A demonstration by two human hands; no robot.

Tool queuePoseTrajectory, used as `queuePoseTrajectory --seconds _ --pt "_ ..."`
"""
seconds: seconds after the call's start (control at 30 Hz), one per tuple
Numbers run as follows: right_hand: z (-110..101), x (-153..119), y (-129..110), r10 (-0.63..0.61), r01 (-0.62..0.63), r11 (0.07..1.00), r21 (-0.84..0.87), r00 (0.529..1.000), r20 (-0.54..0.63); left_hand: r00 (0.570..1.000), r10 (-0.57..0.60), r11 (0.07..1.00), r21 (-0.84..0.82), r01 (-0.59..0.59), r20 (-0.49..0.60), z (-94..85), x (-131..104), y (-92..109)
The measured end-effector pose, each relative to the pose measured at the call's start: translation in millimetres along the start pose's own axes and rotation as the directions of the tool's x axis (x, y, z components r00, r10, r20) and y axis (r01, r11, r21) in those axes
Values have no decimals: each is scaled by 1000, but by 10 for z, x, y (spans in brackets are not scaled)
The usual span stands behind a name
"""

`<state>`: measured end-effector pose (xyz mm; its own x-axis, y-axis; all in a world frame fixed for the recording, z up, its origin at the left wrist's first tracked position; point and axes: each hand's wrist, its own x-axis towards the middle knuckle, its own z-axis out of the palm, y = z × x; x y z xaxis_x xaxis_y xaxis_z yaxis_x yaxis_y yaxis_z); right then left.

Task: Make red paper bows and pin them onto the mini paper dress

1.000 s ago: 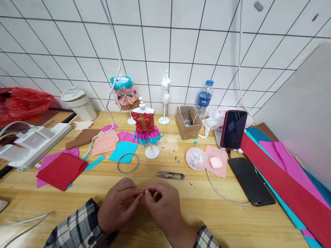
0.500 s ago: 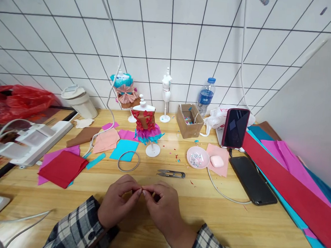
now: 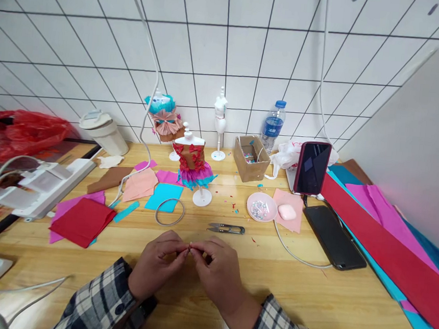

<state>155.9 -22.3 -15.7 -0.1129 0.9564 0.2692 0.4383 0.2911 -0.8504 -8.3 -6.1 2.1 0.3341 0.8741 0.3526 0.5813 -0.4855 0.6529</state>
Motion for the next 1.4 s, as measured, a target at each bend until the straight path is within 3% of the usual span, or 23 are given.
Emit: queuePoseTrajectory --seconds 0.17,0.4,0.8,1.1,1.4 --pt "-27 -2 -24 -76 77 995 -56 997 25 999 -26 1000 15 26 -31 0 -22 -6" --pt "-17 -26 -60 -89 90 994 -63 996 8 998 9 999 37 -7 -57 -1 -33 22" --pt "1 -6 -105 56 -57 998 -26 998 -19 999 25 999 30 -24 -45 -16 -31 80" --pt "-53 27 -125 13 -15 998 55 1000 27 994 52 998 26 -50 -92 -29 -26 68" --pt "-62 3 -95 -53 52 998 21 999 14 998 10 1000 -6 -11 -68 -13 -28 46"
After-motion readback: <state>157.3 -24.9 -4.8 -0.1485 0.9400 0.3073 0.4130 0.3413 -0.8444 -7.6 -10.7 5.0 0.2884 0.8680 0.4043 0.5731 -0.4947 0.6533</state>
